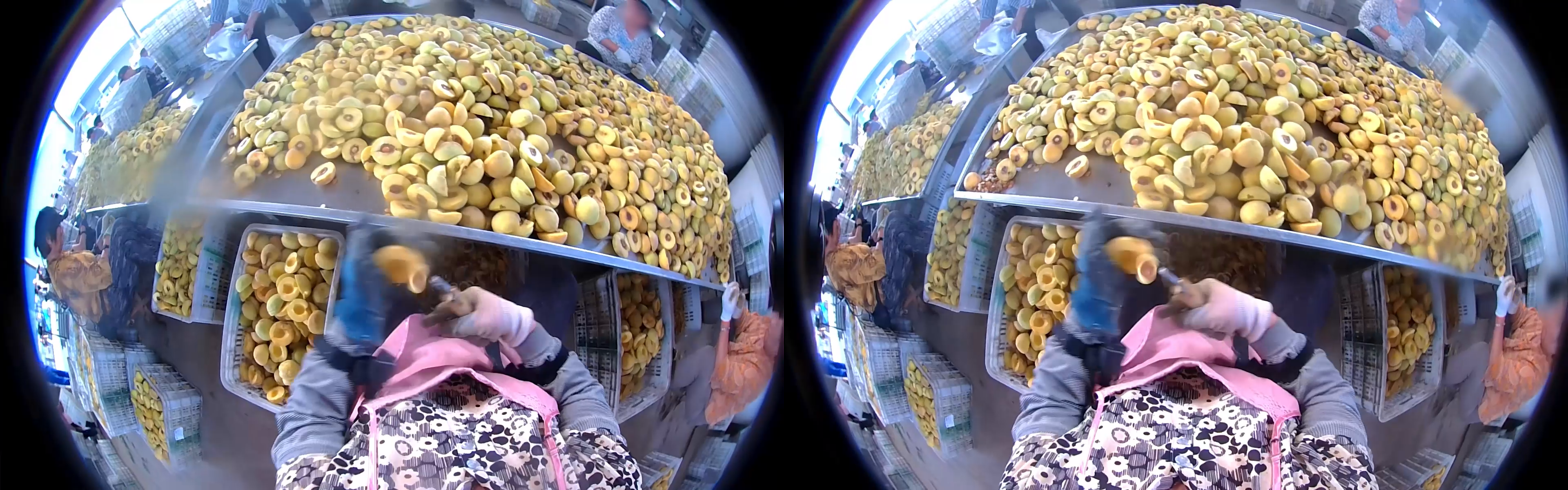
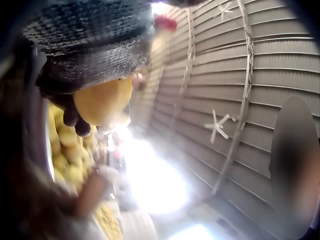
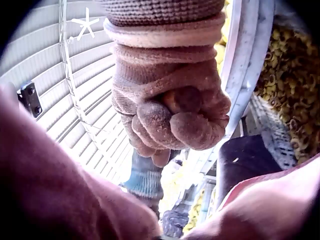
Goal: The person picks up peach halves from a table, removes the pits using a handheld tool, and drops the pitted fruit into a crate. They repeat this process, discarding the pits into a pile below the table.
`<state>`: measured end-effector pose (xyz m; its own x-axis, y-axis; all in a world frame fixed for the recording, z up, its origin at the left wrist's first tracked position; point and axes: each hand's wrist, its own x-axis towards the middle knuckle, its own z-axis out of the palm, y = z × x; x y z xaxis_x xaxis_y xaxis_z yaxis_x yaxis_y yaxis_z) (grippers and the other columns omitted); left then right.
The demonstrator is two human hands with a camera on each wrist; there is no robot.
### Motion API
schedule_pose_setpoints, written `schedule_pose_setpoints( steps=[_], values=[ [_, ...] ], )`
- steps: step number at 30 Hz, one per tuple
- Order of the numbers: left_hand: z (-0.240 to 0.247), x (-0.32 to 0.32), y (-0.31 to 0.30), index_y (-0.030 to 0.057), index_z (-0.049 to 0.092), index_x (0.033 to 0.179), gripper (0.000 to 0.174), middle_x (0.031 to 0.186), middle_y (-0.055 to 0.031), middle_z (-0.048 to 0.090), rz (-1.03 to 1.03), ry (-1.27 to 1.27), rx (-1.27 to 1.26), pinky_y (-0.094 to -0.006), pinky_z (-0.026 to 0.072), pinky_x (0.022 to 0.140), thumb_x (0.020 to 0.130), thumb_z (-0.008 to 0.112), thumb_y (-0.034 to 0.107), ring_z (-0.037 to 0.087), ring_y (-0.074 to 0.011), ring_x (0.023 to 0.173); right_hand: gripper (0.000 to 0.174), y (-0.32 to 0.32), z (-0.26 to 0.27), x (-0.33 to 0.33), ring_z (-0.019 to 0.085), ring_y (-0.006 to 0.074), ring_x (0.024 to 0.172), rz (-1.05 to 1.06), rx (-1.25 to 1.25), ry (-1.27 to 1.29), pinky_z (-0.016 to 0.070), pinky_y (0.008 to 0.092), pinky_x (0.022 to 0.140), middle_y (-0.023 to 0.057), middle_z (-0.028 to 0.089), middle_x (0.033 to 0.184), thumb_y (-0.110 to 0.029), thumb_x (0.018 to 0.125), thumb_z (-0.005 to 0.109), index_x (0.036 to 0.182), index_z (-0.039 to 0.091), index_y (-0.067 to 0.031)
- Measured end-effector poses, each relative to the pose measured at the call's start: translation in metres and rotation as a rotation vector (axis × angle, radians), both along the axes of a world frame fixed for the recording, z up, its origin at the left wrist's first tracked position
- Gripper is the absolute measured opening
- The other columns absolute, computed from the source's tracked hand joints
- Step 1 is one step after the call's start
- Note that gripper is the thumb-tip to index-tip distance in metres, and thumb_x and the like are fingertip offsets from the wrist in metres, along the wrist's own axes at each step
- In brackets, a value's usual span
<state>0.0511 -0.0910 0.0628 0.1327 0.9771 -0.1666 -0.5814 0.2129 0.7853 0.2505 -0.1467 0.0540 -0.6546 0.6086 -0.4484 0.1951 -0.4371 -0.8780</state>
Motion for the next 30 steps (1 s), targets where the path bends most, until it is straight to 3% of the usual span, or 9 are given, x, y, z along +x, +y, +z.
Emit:
schedule_pose_setpoints(
  steps=[1, 3, 5, 10, 17, 20, 26, 28, 30],
  values=[
    [0.008, -0.025, -0.007, -0.0006, 0.062, 0.095, 0.045, 0.086, -0.0145, 0.067, 0.114, -0.098, -0.061, -0.0326, 0.0535, 0.069, 0.097, 0.044, 0.041, 0.065, -0.0237, 0.073, 0.031, 0.001, -0.006, 0.011, 0.052, 0.0085, 0.057, -0.053, 0.007, -0.091, 0.0413, 0.024, 0.053, 0.0, 0.061, 0.073, -0.016, 0.08, 0.064, 0.11, 0.068, -0.0097],
    [-0.13, -0.168, 0.042, -0.0017, 0.068, 0.087, 0.044, 0.082, -0.008, 0.067, 0.239, 0.406, -0.006, -0.0254, 0.0494, 0.064, 0.096, 0.052, 0.038, 0.061, -0.0154, 0.069, 0.031, 0.01, -0.054, 0.045, 0.062, 0.0236, 0.069, -0.086, 0.273, -0.44, 0.0474, 0.0334, 0.064, 0.0113, 0.066, 0.078, -0.023, 0.079, 0.063, 0.105, 0.067, -0.0065],
    [-0.06, -0.175, 0.019, 0.0047, 0.066, 0.101, 0.028, 0.098, -0.0108, 0.067, 0.221, 1.591, 0.057, -0.0391, 0.0429, 0.087, 0.085, 0.066, 0.027, 0.059, -0.0278, 0.1, 0.034, 0.01, -0.089, 0.065, 0.062, 0.0381, 0.083, -0.117, 0.518, -0.798, 0.0484, 0.0432, 0.074, 0.0215, 0.066, 0.086, -0.031, 0.078, 0.061, 0.097, 0.065, -0.0031],
    [-0.063, -0.165, 0.102, 0.0078, 0.063, 0.1, 0.037, 0.102, -0.013, 0.064, 0.674, 1.849, 0.709, -0.0436, 0.041, 0.093, 0.075, 0.075, 0.033, 0.058, -0.0325, 0.102, 0.031, 0.013, -0.103, 0.053, 0.06, 0.0419, 0.076, -0.21, 0.502, -0.839, 0.0477, 0.044, 0.067, 0.0249, 0.063, 0.078, -0.032, 0.076, 0.064, 0.084, 0.062, -0.0022],
    [-0.086, -0.124, 0.219, 0.011, 0.049, 0.129, 0.064, 0.133, -0.0174, 0.049, 0.282, 2.369, 0.148, -0.0557, 0.0348, 0.098, 0.081, 0.057, 0.052, 0.047, -0.0394, 0.122, 0.039, 0.016, -0.104, 0.03, 0.062, 0.0407, 0.08, -0.019, 0.449, -0.927, 0.0499, 0.0446, 0.072, 0.0243, 0.065, 0.082, -0.041, 0.078, 0.063, 0.088, 0.065, -0.0033],
    [-0.064, -0.106, 0.219, 0.015, 0.056, 0.121, 0.055, 0.126, -0.0172, 0.053, -0.037, 2.117, 0.055, -0.0577, 0.036, 0.093, 0.079, 0.055, 0.051, 0.046, -0.0394, 0.121, 0.042, 0.021, -0.104, 0.026, 0.062, 0.0405, 0.082, 0.022, 0.435, -0.923, 0.0499, 0.0442, 0.074, 0.0241, 0.065, 0.083, -0.043, 0.079, 0.063, 0.091, 0.066, -0.0035],
    [-0.082, -0.084, 0.179, 0.0141, 0.057, 0.115, 0.047, 0.097, -0.0114, 0.065, 0.142, 1.492, 0.485, -0.0399, 0.0523, 0.069, 0.07, 0.072, 0.022, 0.065, -0.0325, 0.076, 0.034, 0.031, -0.079, 0.018, 0.062, 0.0406, 0.086, -0.206, 0.561, -0.679, 0.0505, 0.045, 0.076, 0.0224, 0.065, 0.088, -0.035, 0.083, 0.059, 0.105, 0.065, -0.0104],
    [-0.044, -0.059, 0.142, 0.0096, 0.056, 0.119, 0.047, 0.1, -0.0083, 0.063, 0.108, 0.435, 0.065, -0.0326, 0.0536, 0.071, 0.076, 0.071, 0.019, 0.064, -0.0255, 0.076, 0.032, 0.036, -0.049, 0.013, 0.063, 0.0389, 0.085, -0.336, 0.71, -0.511, 0.0514, 0.0421, 0.074, 0.02, 0.066, 0.09, -0.026, 0.083, 0.063, 0.11, 0.063, -0.0095],
    [-0.033, -0.047, 0.112, 0.0073, 0.055, 0.122, 0.045, 0.102, -0.0078, 0.062, -0.037, 0.143, 0.048, -0.0302, 0.0535, 0.074, 0.08, 0.067, 0.015, 0.064, -0.0227, 0.08, 0.029, 0.039, -0.02, 0.006, 0.063, 0.0383, 0.082, -0.405, 0.945, -0.484, 0.0513, 0.0417, 0.07, 0.0192, 0.066, 0.087, -0.023, 0.084, 0.063, 0.108, 0.063, -0.0083]
  ],
)
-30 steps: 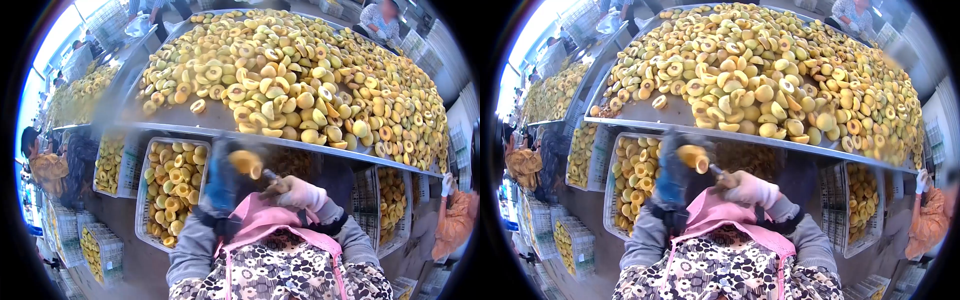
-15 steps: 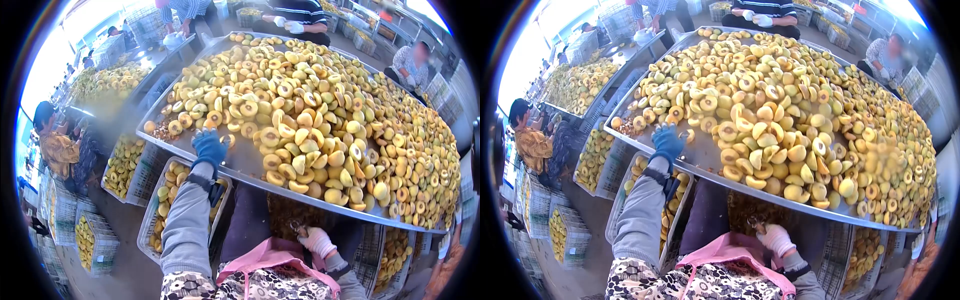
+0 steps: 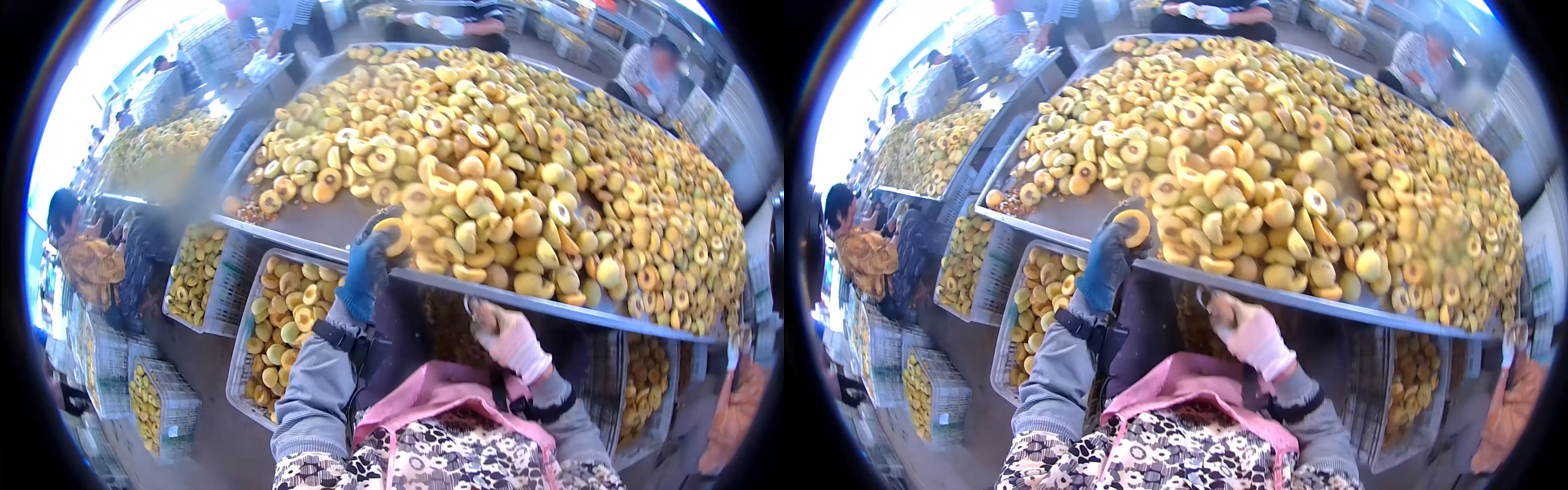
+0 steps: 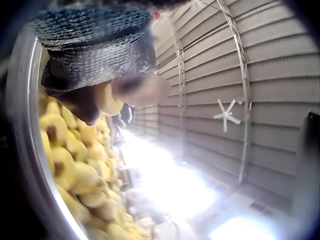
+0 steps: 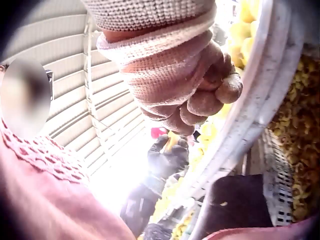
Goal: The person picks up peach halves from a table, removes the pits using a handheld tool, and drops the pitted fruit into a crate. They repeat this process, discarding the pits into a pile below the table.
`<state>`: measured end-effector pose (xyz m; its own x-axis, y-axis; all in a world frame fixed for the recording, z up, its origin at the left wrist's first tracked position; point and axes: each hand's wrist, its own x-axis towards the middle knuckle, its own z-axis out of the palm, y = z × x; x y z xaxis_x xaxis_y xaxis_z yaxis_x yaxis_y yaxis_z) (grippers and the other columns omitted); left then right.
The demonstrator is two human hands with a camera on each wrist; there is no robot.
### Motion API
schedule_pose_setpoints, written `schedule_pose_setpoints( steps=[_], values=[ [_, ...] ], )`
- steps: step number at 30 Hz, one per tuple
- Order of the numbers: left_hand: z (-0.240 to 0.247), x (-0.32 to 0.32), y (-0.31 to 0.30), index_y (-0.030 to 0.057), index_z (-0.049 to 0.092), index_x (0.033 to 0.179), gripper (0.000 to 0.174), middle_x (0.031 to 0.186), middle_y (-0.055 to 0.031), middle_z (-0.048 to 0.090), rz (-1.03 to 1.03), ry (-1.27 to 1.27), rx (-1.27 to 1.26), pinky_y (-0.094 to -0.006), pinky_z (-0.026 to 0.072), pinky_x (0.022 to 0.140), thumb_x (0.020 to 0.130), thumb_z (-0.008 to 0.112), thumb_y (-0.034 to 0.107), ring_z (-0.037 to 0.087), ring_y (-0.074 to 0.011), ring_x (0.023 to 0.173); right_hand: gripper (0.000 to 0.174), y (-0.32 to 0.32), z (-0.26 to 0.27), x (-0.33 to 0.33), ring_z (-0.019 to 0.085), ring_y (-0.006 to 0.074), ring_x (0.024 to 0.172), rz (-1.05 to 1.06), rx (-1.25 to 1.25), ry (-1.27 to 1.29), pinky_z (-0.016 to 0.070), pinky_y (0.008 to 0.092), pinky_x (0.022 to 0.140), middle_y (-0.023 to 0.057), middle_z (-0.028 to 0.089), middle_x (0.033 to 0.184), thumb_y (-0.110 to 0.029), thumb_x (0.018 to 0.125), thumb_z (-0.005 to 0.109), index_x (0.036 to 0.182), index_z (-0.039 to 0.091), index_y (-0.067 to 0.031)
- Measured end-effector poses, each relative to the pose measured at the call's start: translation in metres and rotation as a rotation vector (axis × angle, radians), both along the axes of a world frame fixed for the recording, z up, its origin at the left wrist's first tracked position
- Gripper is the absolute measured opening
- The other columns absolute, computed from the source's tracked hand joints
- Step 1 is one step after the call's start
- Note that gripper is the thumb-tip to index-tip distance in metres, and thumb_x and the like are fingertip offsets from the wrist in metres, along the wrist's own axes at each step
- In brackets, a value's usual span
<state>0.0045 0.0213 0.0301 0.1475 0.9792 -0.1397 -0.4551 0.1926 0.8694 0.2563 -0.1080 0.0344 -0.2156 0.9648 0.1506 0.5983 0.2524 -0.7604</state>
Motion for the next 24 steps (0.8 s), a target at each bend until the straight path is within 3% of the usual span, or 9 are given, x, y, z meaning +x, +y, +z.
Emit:
schedule_pose_setpoints(
  steps=[1, 2, 5, 9, 12, 14, 18, 20, 24],
  values=[
    [0.007, 0.006, -0.015, 0.0049, 0.053, 0.125, 0.042, 0.104, -0.0072, 0.062, -0.116, -0.29, -0.027, -0.0278, 0.0535, 0.077, 0.084, 0.064, 0.011, 0.063, -0.0199, 0.085, 0.025, 0.0, 0.012, -0.004, 0.063, 0.038, 0.076, 0.016, 0.059, -0.005, 0.0504, 0.0431, 0.065, 0.0185, 0.065, 0.078, -0.022, 0.083, 0.064, 0.104, 0.062, -0.0076],
    [0.019, 0.02, -0.033, 0.0049, 0.053, 0.125, 0.042, 0.104, -0.0072, 0.062, -0.14, -0.289, -0.037, -0.0278, 0.0535, 0.077, 0.084, 0.064, 0.011, 0.063, -0.0199, 0.085, 0.027, -0.002, 0.021, -0.007, 0.062, 0.0373, 0.07, -0.022, 0.109, -0.047, 0.0493, 0.0445, 0.061, 0.0176, 0.063, 0.073, -0.022, 0.082, 0.064, 0.105, 0.059, -0.0085],
    [0.061, 0.056, -0.093, 0.002, 0.053, 0.126, 0.035, 0.113, -0.01, 0.061, 0.122, 0.732, 0.764, -0.028, 0.0508, 0.085, 0.092, 0.055, 0.01, 0.059, -0.0194, 0.103, 0.03, -0.015, 0.028, -0.01, 0.061, 0.0393, 0.072, -0.082, 0.139, -0.157, 0.0494, 0.0422, 0.063, 0.0193, 0.062, 0.076, -0.018, 0.082, 0.065, 0.11, 0.059, -0.0071],
    [0.066, 0.077, -0.125, 0.0007, 0.055, 0.121, 0.049, 0.113, -0.0114, 0.063, -0.002, 0.392, 0.554, -0.0295, 0.0482, 0.088, 0.076, 0.071, -0.004, 0.061, -0.0179, 0.101, 0.046, -0.036, 0.043, -0.008, 0.063, 0.038, 0.073, -0.115, 0.146, -0.161, 0.05, 0.0443, 0.064, 0.0188, 0.064, 0.076, -0.021, 0.08, 0.066, 0.123, 0.053, -0.0108],
    [0.066, 0.081, -0.134, -0.0003, 0.056, 0.12, 0.042, 0.112, -0.0109, 0.063, -0.012, 0.493, 0.798, -0.0297, 0.0479, 0.089, 0.08, 0.07, 0.001, 0.06, -0.0175, 0.101, 0.054, -0.051, 0.049, -0.007, 0.064, 0.0373, 0.074, -0.164, 0.071, -0.247, 0.0503, 0.0451, 0.066, 0.0184, 0.064, 0.076, -0.022, 0.078, 0.066, 0.129, 0.049, -0.0159],
    [0.069, 0.082, -0.139, -0.0015, 0.054, 0.122, 0.037, 0.112, -0.0106, 0.063, 0.076, 0.815, 1.092, -0.0304, 0.0483, 0.088, 0.088, 0.064, 0.007, 0.06, -0.0177, 0.1, 0.053, -0.058, 0.044, -0.007, 0.064, 0.0373, 0.073, -0.172, 0.075, -0.213, 0.0502, 0.0447, 0.066, 0.018, 0.064, 0.075, -0.022, 0.078, 0.066, 0.129, 0.049, -0.0165],
    [0.05, 0.094, -0.155, -0.0042, 0.055, 0.118, 0.035, 0.1, -0.016, 0.067, 0.17, 0.625, 0.879, -0.0329, 0.0525, 0.078, 0.089, 0.063, 0.014, 0.065, -0.0206, 0.087, 0.048, -0.072, 0.051, -0.008, 0.064, 0.0372, 0.073, -0.141, 0.112, -0.17, 0.0502, 0.0445, 0.066, 0.0177, 0.064, 0.075, -0.023, 0.079, 0.066, 0.123, 0.053, -0.0132],
    [0.052, 0.099, -0.16, -0.0034, 0.056, 0.116, 0.033, 0.099, -0.0147, 0.067, 0.089, 0.265, 0.685, -0.0313, 0.0532, 0.075, 0.091, 0.063, 0.017, 0.065, -0.02, 0.085, 0.041, -0.077, 0.054, -0.011, 0.064, 0.0375, 0.074, -0.217, 0.099, -0.205, 0.0503, 0.0445, 0.067, 0.0174, 0.065, 0.075, -0.024, 0.079, 0.065, 0.117, 0.056, -0.0109],
    [0.058, 0.094, -0.17, -0.003, 0.048, 0.121, 0.04, 0.103, -0.0156, 0.063, -0.043, 0.142, 0.584, -0.0306, 0.0535, 0.075, 0.093, 0.061, 0.022, 0.062, -0.0206, 0.086, 0.042, -0.081, 0.035, -0.02, 0.064, 0.0375, 0.074, -0.128, 0.022, -0.103, 0.0505, 0.0441, 0.067, 0.0175, 0.065, 0.076, -0.025, 0.08, 0.064, 0.118, 0.056, -0.0113]
  ],
)
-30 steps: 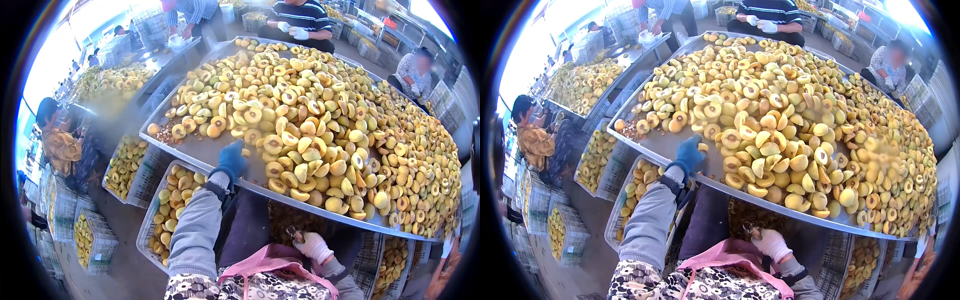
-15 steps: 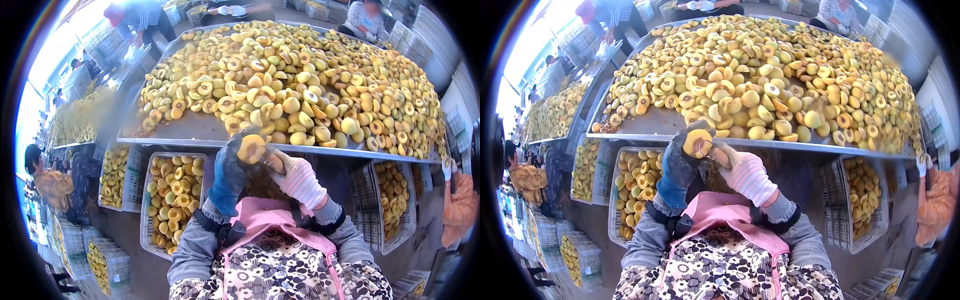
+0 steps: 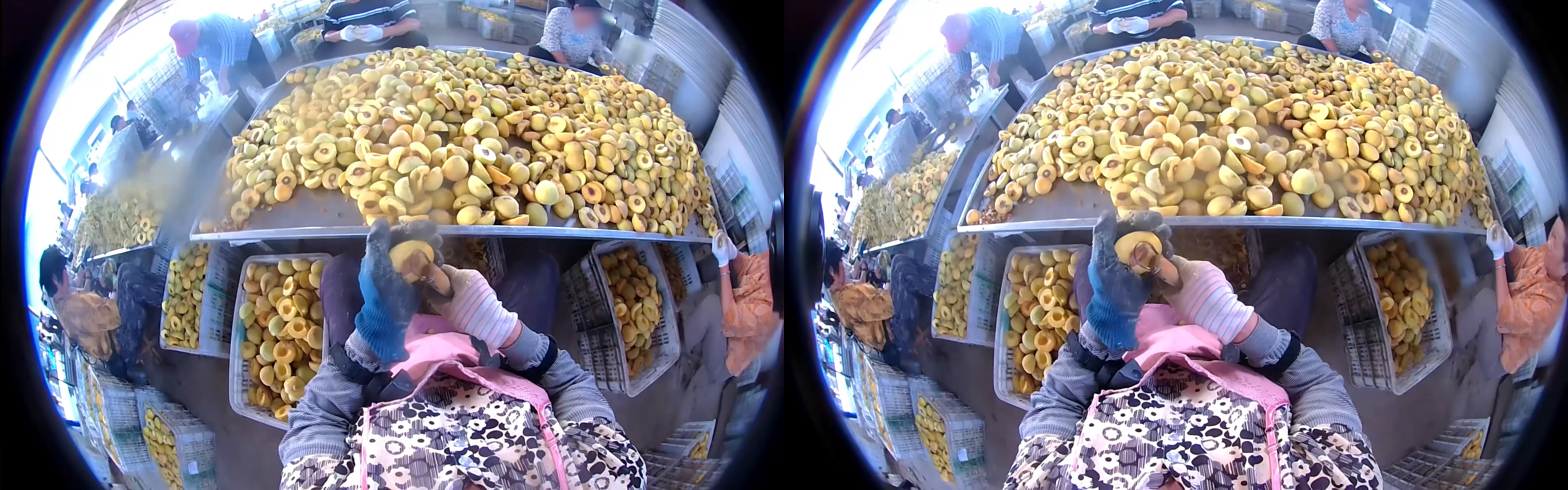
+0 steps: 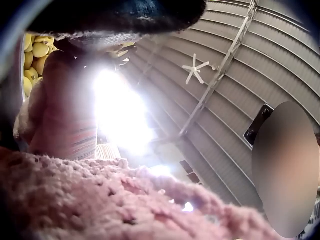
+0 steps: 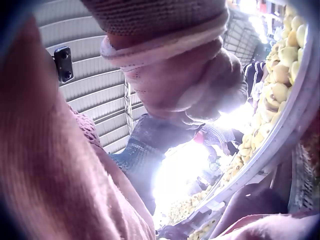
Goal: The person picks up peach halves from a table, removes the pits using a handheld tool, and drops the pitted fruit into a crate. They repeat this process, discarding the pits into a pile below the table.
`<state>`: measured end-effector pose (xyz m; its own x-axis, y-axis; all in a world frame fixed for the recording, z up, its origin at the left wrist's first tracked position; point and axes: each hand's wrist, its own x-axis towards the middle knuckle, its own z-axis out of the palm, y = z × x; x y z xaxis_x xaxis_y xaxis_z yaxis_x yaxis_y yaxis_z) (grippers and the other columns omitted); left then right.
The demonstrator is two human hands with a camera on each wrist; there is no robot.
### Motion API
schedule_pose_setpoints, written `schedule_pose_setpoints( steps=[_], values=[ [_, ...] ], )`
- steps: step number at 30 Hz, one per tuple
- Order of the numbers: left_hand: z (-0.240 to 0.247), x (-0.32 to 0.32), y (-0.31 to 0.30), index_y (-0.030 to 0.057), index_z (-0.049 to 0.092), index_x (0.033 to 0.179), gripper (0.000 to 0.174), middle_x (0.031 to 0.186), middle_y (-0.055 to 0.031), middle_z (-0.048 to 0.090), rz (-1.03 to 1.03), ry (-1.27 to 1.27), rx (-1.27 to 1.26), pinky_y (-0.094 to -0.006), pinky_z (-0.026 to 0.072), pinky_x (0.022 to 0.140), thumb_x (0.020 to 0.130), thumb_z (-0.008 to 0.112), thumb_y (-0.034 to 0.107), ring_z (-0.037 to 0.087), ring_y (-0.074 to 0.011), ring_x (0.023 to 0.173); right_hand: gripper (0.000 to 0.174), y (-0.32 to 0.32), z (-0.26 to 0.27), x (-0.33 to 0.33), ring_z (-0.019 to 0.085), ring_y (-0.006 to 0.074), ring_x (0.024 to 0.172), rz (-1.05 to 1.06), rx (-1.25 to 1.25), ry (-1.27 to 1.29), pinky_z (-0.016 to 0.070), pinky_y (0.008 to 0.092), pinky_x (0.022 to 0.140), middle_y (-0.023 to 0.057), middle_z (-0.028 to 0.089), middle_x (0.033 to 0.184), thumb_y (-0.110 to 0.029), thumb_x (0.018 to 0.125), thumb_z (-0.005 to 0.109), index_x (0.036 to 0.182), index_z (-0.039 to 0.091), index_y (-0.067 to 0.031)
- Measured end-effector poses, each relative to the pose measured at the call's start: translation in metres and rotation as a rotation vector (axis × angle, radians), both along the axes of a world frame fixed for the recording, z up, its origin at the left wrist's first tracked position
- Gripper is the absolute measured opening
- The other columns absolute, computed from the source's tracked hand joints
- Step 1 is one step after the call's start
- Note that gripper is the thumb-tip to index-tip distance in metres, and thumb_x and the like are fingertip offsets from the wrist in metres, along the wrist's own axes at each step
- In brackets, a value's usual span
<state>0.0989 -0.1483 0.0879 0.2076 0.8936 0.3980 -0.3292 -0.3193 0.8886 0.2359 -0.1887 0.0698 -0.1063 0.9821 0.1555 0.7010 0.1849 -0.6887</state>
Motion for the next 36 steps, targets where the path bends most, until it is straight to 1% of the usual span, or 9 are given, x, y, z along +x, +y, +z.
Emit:
schedule_pose_setpoints(
  steps=[3, 8, 10, 13, 16, 20, 23, 25, 36],
  values=[
    [0.002, -0.004, -0.003, -0.0039, 0.056, 0.113, 0.029, 0.097, -0.012, 0.066, 0.206, 0.183, 0.193, -0.0282, 0.0543, 0.072, 0.098, 0.05, 0.02, 0.065, -0.0174, 0.082, 0.044, -0.001, 0.003, -0.007, 0.064, 0.0372, 0.075, -0.026, 0.019, -0.042, 0.0505, 0.0441, 0.067, 0.0188, 0.065, 0.077, -0.027, 0.083, 0.061, 0.125, 0.055, -0.0134],
    [0.0, -0.008, -0.003, -0.003, 0.059, 0.11, 0.028, 0.096, -0.0117, 0.068, 0.222, 0.153, 0.065, -0.0294, 0.0538, 0.074, 0.097, 0.05, 0.02, 0.065, -0.0169, 0.085, 0.037, 0.007, -0.01, -0.012, 0.064, 0.0373, 0.07, -0.04, 0.072, -0.11, 0.0495, 0.0448, 0.063, 0.0184, 0.064, 0.072, -0.023, 0.085, 0.058, 0.121, 0.056, -0.0134],
    [-0.003, -0.01, -0.003, -0.0024, 0.061, 0.108, 0.029, 0.095, -0.011, 0.068, 0.415, 0.352, 0.373, -0.0287, 0.0536, 0.073, 0.098, 0.05, 0.023, 0.065, -0.0155, 0.084, 0.034, 0.008, -0.01, -0.011, 0.064, 0.0372, 0.07, -0.034, 0.115, -0.115, 0.0494, 0.0447, 0.062, 0.0181, 0.064, 0.072, -0.022, 0.085, 0.058, 0.118, 0.057, -0.0133],
    [-0.004, -0.01, -0.006, -0.0031, 0.061, 0.108, 0.032, 0.096, -0.0105, 0.068, 0.247, 0.113, 0.16, -0.028, 0.0534, 0.072, 0.1, 0.048, 0.025, 0.065, -0.0147, 0.082, 0.029, 0.009, -0.017, -0.009, 0.064, 0.0361, 0.069, -0.075, 0.122, -0.257, 0.0498, 0.0442, 0.062, 0.0163, 0.065, 0.073, -0.022, 0.085, 0.058, 0.113, 0.06, -0.0136],
    [-0.002, -0.015, -0.007, -0.0043, 0.06, 0.109, 0.033, 0.095, -0.0108, 0.067, 0.201, 0.229, 0.185, -0.0277, 0.0531, 0.074, 0.1, 0.046, 0.024, 0.065, -0.0145, 0.082, 0.03, 0.007, -0.03, -0.009, 0.064, 0.0347, 0.068, 0.073, 0.069, 0.027, 0.0501, 0.0435, 0.061, 0.0142, 0.066, 0.072, -0.021, 0.084, 0.058, 0.113, 0.06, -0.014],
    [-0.014, -0.008, 0.002, -0.0047, 0.06, 0.11, 0.034, 0.096, -0.0112, 0.067, 0.218, 0.115, 0.139, -0.0282, 0.0533, 0.077, 0.102, 0.04, 0.021, 0.065, -0.0157, 0.082, 0.032, 0.015, -0.017, -0.001, 0.064, 0.0354, 0.068, -0.033, 0.119, -0.22, 0.0502, 0.0436, 0.06, 0.0151, 0.065, 0.072, -0.02, 0.083, 0.061, 0.114, 0.06, -0.0152],
    [-0.008, -0.011, 0.008, -0.0041, 0.059, 0.111, 0.032, 0.098, -0.0111, 0.067, 0.224, 0.154, 0.077, -0.0291, 0.0533, 0.076, 0.101, 0.041, 0.02, 0.065, -0.0176, 0.082, 0.031, 0.022, -0.015, -0.006, 0.064, 0.0368, 0.07, -0.04, 0.071, -0.189, 0.0497, 0.0458, 0.062, 0.0169, 0.065, 0.073, -0.02, 0.082, 0.061, 0.113, 0.06, -0.0137],
    [-0.006, -0.008, 0.012, -0.0017, 0.054, 0.113, 0.031, 0.098, -0.0123, 0.068, 0.336, 0.272, 0.193, -0.0305, 0.0539, 0.077, 0.087, 0.065, 0.009, 0.067, -0.0202, 0.085, 0.029, 0.029, -0.018, -0.007, 0.064, 0.0369, 0.07, -0.042, 0.06, -0.141, 0.0497, 0.0458, 0.062, 0.0171, 0.065, 0.073, -0.019, 0.082, 0.06, 0.111, 0.06, -0.0134],
    [-0.029, -0.008, 0.033, 0.0001, 0.059, 0.109, 0.026, 0.092, -0.0111, 0.068, 0.281, 0.414, 0.233, -0.0304, 0.0533, 0.072, 0.086, 0.063, 0.011, 0.067, -0.021, 0.079, 0.019, 0.033, -0.031, -0.01, 0.063, 0.0386, 0.07, -0.016, -0.073, -0.156, 0.0493, 0.0457, 0.062, 0.018, 0.065, 0.075, -0.018, 0.086, 0.055, 0.101, 0.061, -0.0107]
  ],
)
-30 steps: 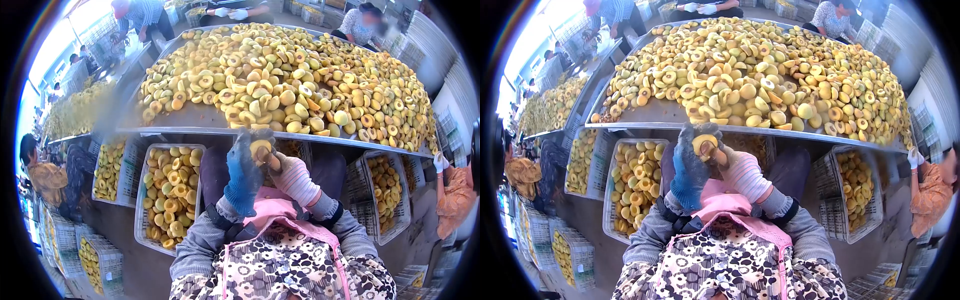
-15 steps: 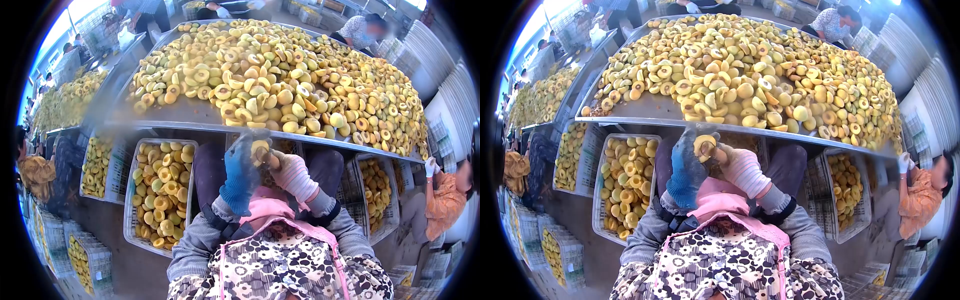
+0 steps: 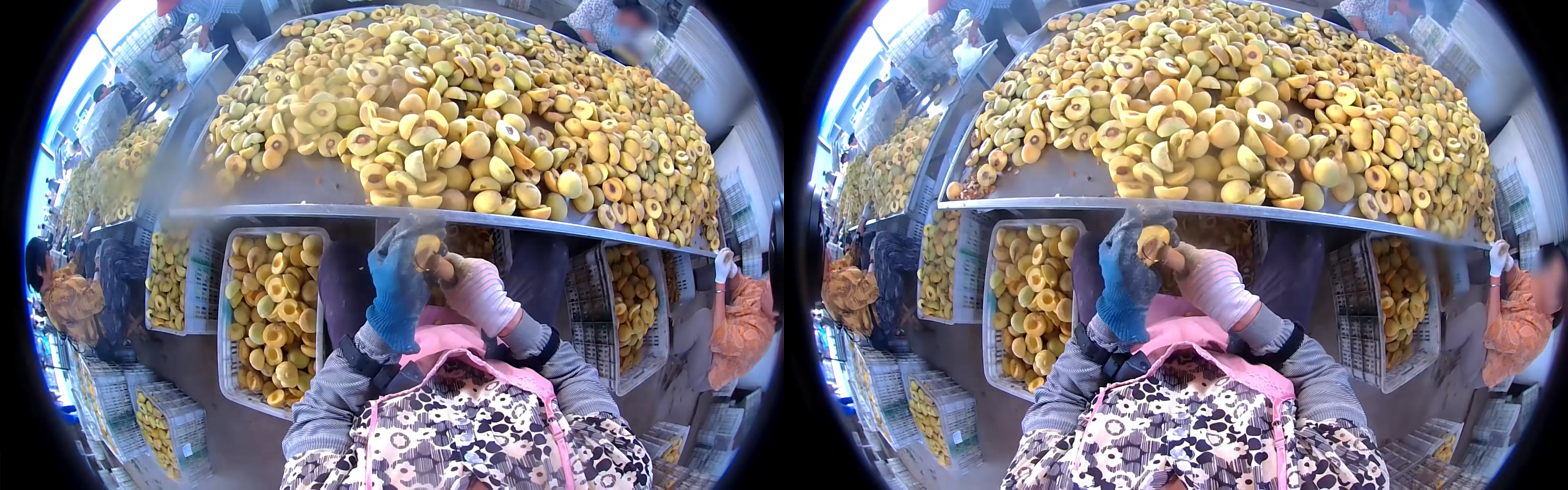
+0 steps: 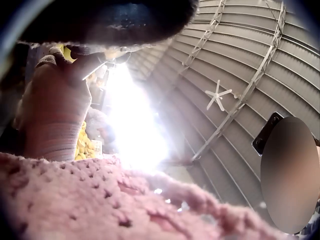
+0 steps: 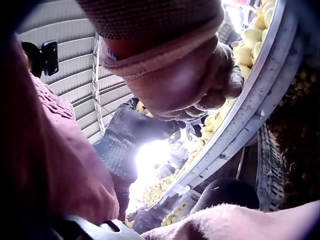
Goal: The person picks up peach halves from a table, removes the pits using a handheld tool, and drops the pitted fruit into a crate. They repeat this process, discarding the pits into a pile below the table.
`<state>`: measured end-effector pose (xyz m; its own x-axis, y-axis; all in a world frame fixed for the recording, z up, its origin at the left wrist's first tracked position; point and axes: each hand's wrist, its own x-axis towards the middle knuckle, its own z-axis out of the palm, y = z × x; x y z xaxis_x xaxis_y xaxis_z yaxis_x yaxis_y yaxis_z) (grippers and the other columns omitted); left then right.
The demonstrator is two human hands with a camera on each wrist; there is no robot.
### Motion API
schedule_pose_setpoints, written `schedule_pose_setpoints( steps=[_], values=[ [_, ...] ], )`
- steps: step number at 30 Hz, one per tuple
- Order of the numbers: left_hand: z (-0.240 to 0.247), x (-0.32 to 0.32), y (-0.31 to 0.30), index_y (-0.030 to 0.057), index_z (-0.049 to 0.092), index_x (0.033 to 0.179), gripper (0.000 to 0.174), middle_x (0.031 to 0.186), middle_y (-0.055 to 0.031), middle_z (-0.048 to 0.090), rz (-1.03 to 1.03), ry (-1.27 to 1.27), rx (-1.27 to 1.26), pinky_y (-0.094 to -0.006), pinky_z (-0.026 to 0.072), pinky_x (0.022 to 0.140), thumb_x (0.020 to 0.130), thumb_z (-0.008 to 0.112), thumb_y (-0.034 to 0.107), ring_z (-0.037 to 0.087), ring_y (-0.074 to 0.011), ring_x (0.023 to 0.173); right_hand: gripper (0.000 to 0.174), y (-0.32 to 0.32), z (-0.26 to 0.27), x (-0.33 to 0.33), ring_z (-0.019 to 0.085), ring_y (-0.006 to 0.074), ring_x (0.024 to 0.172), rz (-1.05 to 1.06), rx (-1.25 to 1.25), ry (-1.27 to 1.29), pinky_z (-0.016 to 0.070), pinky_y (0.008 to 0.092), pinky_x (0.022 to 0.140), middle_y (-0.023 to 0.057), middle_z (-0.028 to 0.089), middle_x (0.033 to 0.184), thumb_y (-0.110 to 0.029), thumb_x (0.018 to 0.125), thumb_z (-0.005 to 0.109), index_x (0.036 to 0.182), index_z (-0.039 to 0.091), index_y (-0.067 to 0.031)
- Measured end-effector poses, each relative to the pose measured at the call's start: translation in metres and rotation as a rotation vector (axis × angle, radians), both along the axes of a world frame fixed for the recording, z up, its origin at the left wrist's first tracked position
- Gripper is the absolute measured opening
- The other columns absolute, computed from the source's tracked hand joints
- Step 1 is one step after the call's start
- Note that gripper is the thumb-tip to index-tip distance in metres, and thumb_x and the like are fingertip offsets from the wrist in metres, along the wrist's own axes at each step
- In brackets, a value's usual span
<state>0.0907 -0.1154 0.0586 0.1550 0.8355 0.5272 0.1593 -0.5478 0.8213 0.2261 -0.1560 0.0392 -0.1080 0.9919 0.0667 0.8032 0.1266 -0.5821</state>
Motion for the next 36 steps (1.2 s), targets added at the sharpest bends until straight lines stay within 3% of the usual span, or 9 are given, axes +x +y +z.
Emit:
schedule_pose_setpoints(
  steps=[5, 7, 10, 15, 18, 21, 22, 26, 36],
  values=[
    [0.002, -0.004, 0.014, -0.0013, 0.064, 0.105, 0.019, 0.092, -0.0106, 0.068, -0.162, -0.094, 0.132, -0.0285, 0.0537, 0.072, 0.088, 0.059, 0.005, 0.066, -0.0185, 0.079, 0.012, -0.011, 0.033, 0.002, 0.066, 0.0288, 0.073, 0.112, -0.343, 0.519, 0.0502, 0.0367, 0.066, 0.0179, 0.066, 0.08, -0.015, 0.085, 0.058, 0.09, 0.064, -0.005],
    [0.003, -0.002, 0.016, -0.0038, 0.065, 0.102, 0.017, 0.093, -0.0092, 0.068, -0.571, -0.833, -0.734, -0.0271, 0.0532, 0.073, 0.09, 0.058, 0.005, 0.065, -0.0149, 0.079, 0.012, -0.01, 0.023, 0.002, 0.065, 0.0213, 0.07, 0.161, -0.408, 0.791, 0.0495, 0.0329, 0.067, 0.0183, 0.066, 0.078, -0.009, 0.082, 0.06, 0.09, 0.065, -0.0023],
    [0.009, 0.005, 0.015, -0.006, 0.065, 0.102, 0.02, 0.091, -0.0095, 0.068, -0.459, -0.557, -0.532, -0.027, 0.0528, 0.074, 0.089, 0.06, 0.008, 0.064, -0.0143, 0.079, 0.014, 0.001, 0.03, 0.006, 0.065, 0.0225, 0.071, 0.021, -0.181, 0.067, 0.0504, 0.0353, 0.068, 0.0191, 0.066, 0.074, -0.011, 0.082, 0.062, 0.09, 0.066, -0.0009],
    [0.002, -0.006, 0.017, -0.0059, 0.065, 0.096, 0.025, 0.088, -0.0121, 0.069, -0.923, -0.805, -0.826, -0.0304, 0.0531, 0.078, 0.093, 0.056, 0.017, 0.067, -0.0211, 0.082, 0.018, 0.005, 0.019, 0.001, 0.063, 0.0163, 0.081, 0.445, -0.501, 0.649, 0.0505, 0.0288, 0.076, 0.009, 0.07, 0.092, -0.008, 0.083, 0.062, 0.1, 0.068, -0.0043],
    [-0.031, -0.023, 0.027, -0.0042, 0.065, 0.095, 0.025, 0.09, -0.0116, 0.069, -0.614, -0.785, -0.479, -0.0282, 0.0527, 0.076, 0.095, 0.049, 0.014, 0.067, -0.0194, 0.082, 0.023, 0.008, 0.016, 0.003, 0.062, 0.0114, 0.083, 0.415, -0.785, 0.726, 0.0498, 0.0268, 0.077, 0.0061, 0.07, 0.095, -0.003, 0.081, 0.061, 0.104, 0.068, -0.0025],
    [0.019, -0.115, 0.021, -0.0025, 0.066, 0.096, 0.02, 0.088, -0.0105, 0.067, 0.124, 0.585, 0.219, -0.0313, 0.0513, 0.07, 0.091, 0.05, 0.009, 0.065, -0.0208, 0.076, 0.023, 0.016, -0.028, 0.027, 0.066, 0.0192, 0.079, 0.282, -0.652, 0.396, 0.0512, 0.0315, 0.074, 0.0104, 0.07, 0.086, -0.01, 0.082, 0.064, 0.104, 0.067, -0.0038],
    [-0.006, -0.156, 0.024, 0.0, 0.066, 0.092, 0.019, 0.086, -0.0111, 0.066, 0.259, 0.105, -0.409, -0.0344, 0.0495, 0.069, 0.087, 0.059, 0.017, 0.064, -0.0269, 0.077, 0.022, 0.025, -0.039, 0.035, 0.066, 0.0312, 0.08, 0.239, -0.615, -0.112, 0.0515, 0.0385, 0.072, 0.0173, 0.068, 0.084, -0.023, 0.089, 0.057, 0.097, 0.067, -0.0063],
    [-0.053, -0.209, 0.033, 0.0059, 0.067, 0.097, 0.039, 0.086, -0.0116, 0.066, 0.778, 0.902, -0.002, -0.0437, 0.0462, 0.08, 0.072, 0.075, 0.035, 0.06, -0.032, 0.091, 0.038, 0.028, -0.076, 0.058, 0.063, 0.0395, 0.083, 0.067, -0.335, -0.348, 0.0493, 0.0481, 0.072, 0.0214, 0.066, 0.084, -0.038, 0.094, 0.042, 0.093, 0.065, -0.009],
    [-0.056, -0.04, 0.183, 0.0099, 0.055, 0.119, 0.054, 0.106, -0.0177, 0.063, 0.251, 0.979, -0.386, -0.0453, 0.0485, 0.084, 0.073, 0.069, 0.035, 0.061, -0.0362, 0.098, 0.029, 0.025, -0.085, 0.046, 0.064, 0.0386, 0.08, 0.088, -0.396, -0.244, 0.0501, 0.0472, 0.07, 0.0201, 0.066, 0.081, -0.034, 0.089, 0.051, 0.096, 0.064, -0.0089]
  ],
)
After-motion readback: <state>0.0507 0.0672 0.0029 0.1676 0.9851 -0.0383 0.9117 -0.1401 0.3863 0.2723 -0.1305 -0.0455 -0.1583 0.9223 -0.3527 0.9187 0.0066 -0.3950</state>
